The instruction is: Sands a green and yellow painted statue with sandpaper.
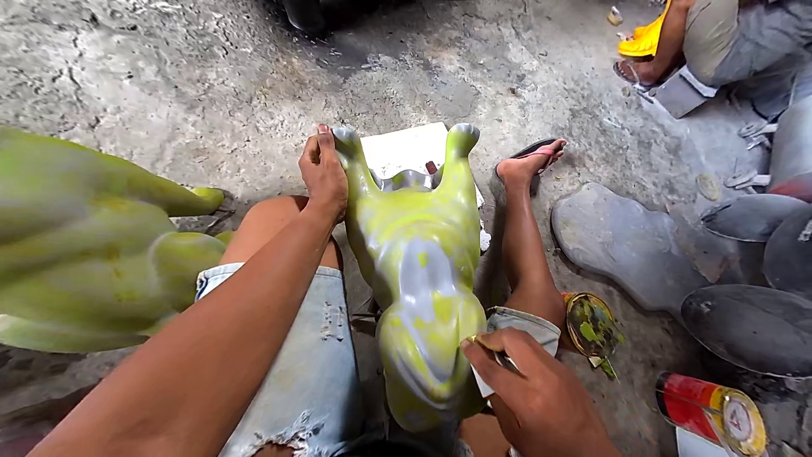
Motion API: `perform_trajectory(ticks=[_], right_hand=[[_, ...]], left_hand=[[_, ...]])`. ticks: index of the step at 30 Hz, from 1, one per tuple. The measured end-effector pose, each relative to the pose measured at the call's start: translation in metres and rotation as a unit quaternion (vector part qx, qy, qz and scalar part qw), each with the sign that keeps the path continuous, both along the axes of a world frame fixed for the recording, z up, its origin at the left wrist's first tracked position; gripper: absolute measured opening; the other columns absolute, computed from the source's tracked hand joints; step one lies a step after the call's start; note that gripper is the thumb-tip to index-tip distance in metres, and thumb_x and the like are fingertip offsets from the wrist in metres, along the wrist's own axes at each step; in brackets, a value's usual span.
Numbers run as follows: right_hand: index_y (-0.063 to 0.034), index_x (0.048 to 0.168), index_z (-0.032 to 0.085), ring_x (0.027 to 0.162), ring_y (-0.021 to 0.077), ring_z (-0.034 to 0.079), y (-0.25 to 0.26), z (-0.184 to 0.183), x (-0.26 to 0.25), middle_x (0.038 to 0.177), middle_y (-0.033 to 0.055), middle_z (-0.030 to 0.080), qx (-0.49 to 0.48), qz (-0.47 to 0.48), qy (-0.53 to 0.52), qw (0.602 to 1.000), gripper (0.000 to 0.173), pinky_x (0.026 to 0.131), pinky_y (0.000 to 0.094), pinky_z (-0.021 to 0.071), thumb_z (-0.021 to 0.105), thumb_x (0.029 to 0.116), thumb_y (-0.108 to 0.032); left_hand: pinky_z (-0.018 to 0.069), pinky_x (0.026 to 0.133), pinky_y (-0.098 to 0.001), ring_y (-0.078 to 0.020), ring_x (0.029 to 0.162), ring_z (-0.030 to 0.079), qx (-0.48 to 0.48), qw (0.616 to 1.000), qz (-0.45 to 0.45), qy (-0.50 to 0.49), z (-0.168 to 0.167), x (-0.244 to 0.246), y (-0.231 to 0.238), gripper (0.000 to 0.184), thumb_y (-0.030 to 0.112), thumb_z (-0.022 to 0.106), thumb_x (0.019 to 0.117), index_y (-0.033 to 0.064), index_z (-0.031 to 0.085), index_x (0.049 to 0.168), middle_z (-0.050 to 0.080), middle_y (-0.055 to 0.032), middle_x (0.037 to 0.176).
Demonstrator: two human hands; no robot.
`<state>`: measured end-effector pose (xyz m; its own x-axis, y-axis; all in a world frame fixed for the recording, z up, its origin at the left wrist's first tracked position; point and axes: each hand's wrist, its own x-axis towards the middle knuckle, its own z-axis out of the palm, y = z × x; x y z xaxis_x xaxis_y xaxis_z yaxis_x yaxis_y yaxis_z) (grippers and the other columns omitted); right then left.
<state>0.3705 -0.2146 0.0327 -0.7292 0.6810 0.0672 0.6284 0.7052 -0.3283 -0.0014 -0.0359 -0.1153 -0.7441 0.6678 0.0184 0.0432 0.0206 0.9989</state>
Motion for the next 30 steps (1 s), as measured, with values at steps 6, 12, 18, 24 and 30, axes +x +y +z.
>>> perform_trajectory(ticks=[6,12,18,24,30], right_hand=[[-0.0206,0.122,0.074,0.110,0.0187,0.068,-0.019,0.000,0.000,0.114,0.0055,0.071,0.011,0.003,0.018,1.000,0.030,0.085,0.0288,0.0602,0.062,0.0960,-0.011],[-0.0119,0.119,0.077,0.104,0.0122,0.070,0.018,-0.008,0.023,0.115,0.0023,0.073,-0.124,-0.071,0.244,0.959,0.027,0.088,0.0333,0.0632,0.059,0.0987,-0.012],[-0.0099,0.116,0.078,0.105,0.0128,0.070,0.041,-0.041,0.024,0.116,0.0013,0.074,-0.137,-0.057,0.300,0.942,0.024,0.091,0.0342,0.0626,0.062,0.0984,-0.007],[-0.0076,0.118,0.077,0.116,0.0204,0.070,0.033,-0.054,0.032,0.122,0.0099,0.074,-0.089,0.025,0.288,0.953,0.027,0.100,0.0373,0.0613,0.065,0.0948,-0.003],[-0.0098,0.122,0.075,0.120,0.0252,0.068,0.031,-0.067,0.046,0.121,0.0110,0.074,-0.021,0.081,0.261,0.962,0.029,0.105,0.0416,0.0585,0.067,0.0946,-0.004]], left_hand=[[0.0544,0.085,-0.0334,-0.0081,0.090,0.064,0.001,1.000,-0.005,0.000,-0.001,0.000,0.000,0.050,0.054,0.040,0.1084,0.0104,0.065,0.107,0.063,-0.0013,0.096],[0.0539,0.084,-0.0328,-0.0076,0.089,0.063,-0.003,1.000,-0.004,-0.001,-0.001,0.000,0.001,0.050,0.054,0.040,0.1083,0.0111,0.065,0.106,0.062,-0.0011,0.095],[0.0539,0.086,-0.0337,-0.0080,0.090,0.063,-0.005,1.000,-0.003,0.010,0.000,-0.001,-0.001,0.051,0.052,0.038,0.1092,0.0090,0.065,0.108,0.063,-0.0021,0.096],[0.0543,0.086,-0.0344,-0.0089,0.092,0.064,-0.004,1.000,-0.001,0.001,-0.002,-0.002,-0.003,0.052,0.053,0.038,0.1091,0.0099,0.066,0.108,0.064,-0.0025,0.098],[0.0544,0.084,-0.0324,-0.0077,0.089,0.064,0.008,1.000,0.003,0.002,-0.002,-0.002,-0.002,0.049,0.053,0.040,0.1088,0.0114,0.066,0.105,0.063,-0.0006,0.095]])
